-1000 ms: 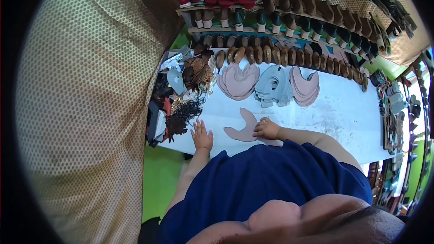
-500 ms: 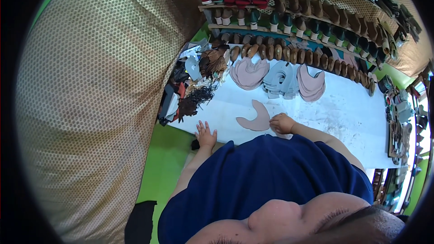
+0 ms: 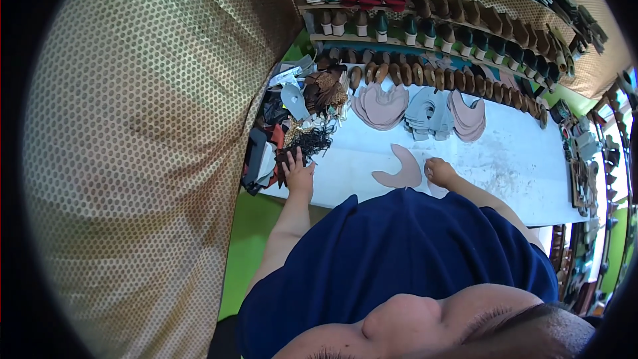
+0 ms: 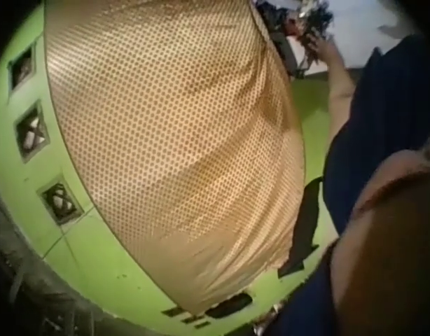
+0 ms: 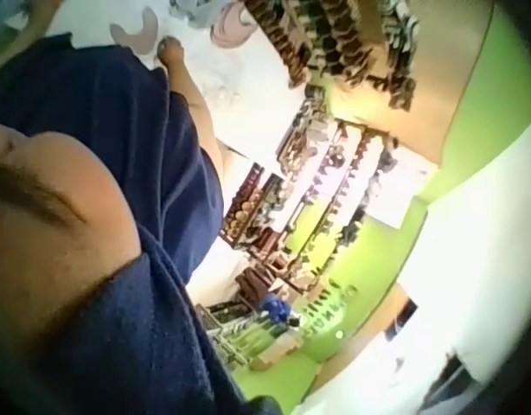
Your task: Sorting and arranging shoe upper components on a workbench in a shoe manufacturing facility.
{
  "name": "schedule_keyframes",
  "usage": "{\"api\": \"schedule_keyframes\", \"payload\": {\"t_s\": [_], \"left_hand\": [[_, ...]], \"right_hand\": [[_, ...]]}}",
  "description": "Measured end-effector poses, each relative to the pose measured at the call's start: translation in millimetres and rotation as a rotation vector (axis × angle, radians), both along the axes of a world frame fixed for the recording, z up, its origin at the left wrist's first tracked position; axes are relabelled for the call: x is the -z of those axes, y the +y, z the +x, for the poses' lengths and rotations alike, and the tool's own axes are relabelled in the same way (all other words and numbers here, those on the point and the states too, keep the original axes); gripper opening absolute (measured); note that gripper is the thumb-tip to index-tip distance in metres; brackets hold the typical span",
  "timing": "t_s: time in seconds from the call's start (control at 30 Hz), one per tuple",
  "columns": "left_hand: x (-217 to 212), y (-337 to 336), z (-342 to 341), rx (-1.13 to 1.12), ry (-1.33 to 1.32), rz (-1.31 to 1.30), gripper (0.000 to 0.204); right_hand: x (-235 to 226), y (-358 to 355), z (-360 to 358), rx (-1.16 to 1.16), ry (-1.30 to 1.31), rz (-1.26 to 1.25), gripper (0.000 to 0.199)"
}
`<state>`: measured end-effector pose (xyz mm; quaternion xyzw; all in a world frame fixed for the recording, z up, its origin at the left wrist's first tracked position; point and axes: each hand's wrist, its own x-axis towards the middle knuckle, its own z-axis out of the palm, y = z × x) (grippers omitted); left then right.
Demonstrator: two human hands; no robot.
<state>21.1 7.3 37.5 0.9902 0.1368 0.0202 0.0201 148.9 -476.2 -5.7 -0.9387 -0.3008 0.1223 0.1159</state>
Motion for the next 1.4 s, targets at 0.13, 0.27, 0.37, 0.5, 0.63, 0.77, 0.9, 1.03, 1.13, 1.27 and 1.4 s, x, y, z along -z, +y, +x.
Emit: {"api": "schedule_keyframes", "payload": {"t_s": [0.13, 0.27, 0.37, 0.5, 0.63, 0.77, 0.9, 1.03, 1.13, 1.27, 1.4], "left_hand": [[22.7, 21.1, 17.2, 0.134, -0.146, -0.066, 0.011], [29.3, 33.2, 35.8, 0.297, -0.151, -0.025, 0.008], [35.6, 42.8, 49.2, 0.419, -0.117, -0.034, 0.009], [10.2, 35.0, 79.9, 0.211, -0.314, -0.327, 0.016], [-33.0, 51.4, 109.8, -0.019, -0.557, -0.717, 0.018], [-75.1, 54.4, 122.2, -0.056, -0.654, -1.059, 0.019], [-147.7, 25.1, 109.7, -0.103, -0.710, -1.187, 0.020], [-159.4, 18.9, 113.7, -0.057, -0.826, -1.225, 0.018], [-173.6, -16.3, 101.2, 0.013, -0.837, -1.239, 0.016], [-179.4, -61.9, 78.9, 0.059, -0.691, -1.453, 0.019], [-186.3, -111.8, 54.8, 0.149, -0.672, -1.459, 0.017]], "right_hand": [[-9.7, 24.5, -12.7, 0.112, 0.027, -0.168, 0.034], [-6.2, 43.1, -28.8, 0.243, -0.001, -0.181, 0.035], [-2.2, 47.8, -37.1, 0.256, 0.014, -0.220, 0.037], [-1.3, 42.3, -45.8, 0.309, 0.047, -0.159, 0.041], [-8.4, 39.9, -47.5, 0.333, 0.066, -0.115, 0.056], [-20.9, 41.2, -40.7, 0.318, 0.090, -0.122, 0.061], [-25.4, 39.2, -34.6, 0.382, 0.156, -0.071, 0.057], [-28.6, 35.4, -25.4, 0.340, 0.197, -0.043, 0.055], [-43.4, 41.6, -18.1, 0.346, 0.109, -0.148, 0.050], [-104.5, 72.2, -7.7, 0.273, -0.123, 0.256, 0.039], [-213.9, 108.3, -30.2, 0.128, -0.216, 0.750, 0.024]]}}
